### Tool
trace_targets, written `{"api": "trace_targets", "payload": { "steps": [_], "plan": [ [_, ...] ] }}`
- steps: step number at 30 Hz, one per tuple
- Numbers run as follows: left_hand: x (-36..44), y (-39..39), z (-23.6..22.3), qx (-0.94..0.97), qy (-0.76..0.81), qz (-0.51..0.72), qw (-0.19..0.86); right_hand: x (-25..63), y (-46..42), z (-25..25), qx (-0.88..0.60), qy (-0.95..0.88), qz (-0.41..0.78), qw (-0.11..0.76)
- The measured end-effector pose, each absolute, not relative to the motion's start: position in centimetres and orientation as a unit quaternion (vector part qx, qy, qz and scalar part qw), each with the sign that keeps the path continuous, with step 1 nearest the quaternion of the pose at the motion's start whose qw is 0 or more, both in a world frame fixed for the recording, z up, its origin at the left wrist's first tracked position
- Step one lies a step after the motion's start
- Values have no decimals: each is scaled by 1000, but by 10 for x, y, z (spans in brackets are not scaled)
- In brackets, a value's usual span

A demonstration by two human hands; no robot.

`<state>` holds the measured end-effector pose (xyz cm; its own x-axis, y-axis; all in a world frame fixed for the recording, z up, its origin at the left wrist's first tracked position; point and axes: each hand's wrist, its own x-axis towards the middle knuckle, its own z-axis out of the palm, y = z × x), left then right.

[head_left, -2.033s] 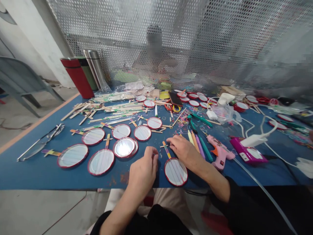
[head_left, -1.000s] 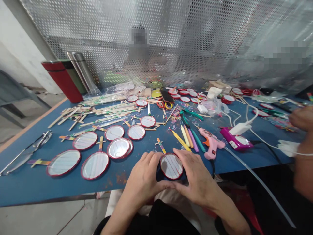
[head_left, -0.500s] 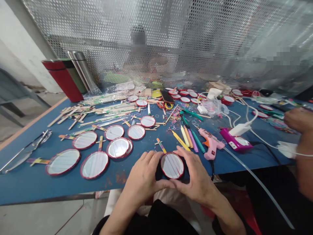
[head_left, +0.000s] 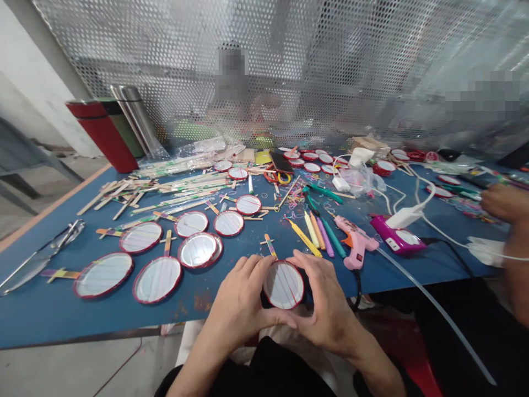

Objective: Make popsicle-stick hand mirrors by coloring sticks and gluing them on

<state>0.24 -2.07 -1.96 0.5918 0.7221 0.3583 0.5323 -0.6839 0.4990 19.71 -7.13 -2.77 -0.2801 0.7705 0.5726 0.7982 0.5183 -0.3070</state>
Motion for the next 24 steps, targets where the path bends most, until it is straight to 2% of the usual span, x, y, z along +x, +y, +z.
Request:
{"api": "trace_targets", "payload": {
  "steps": [15, 24],
  "plan": [
    [-1, -26, -4, 851, 383, 250, 258, 184, -64, -28, -459, -794, -160, 364],
    [-2, -26, -5, 844, 383, 243, 287, 178, -67, -32, -468, -777, -174, 384]
  ]
}}
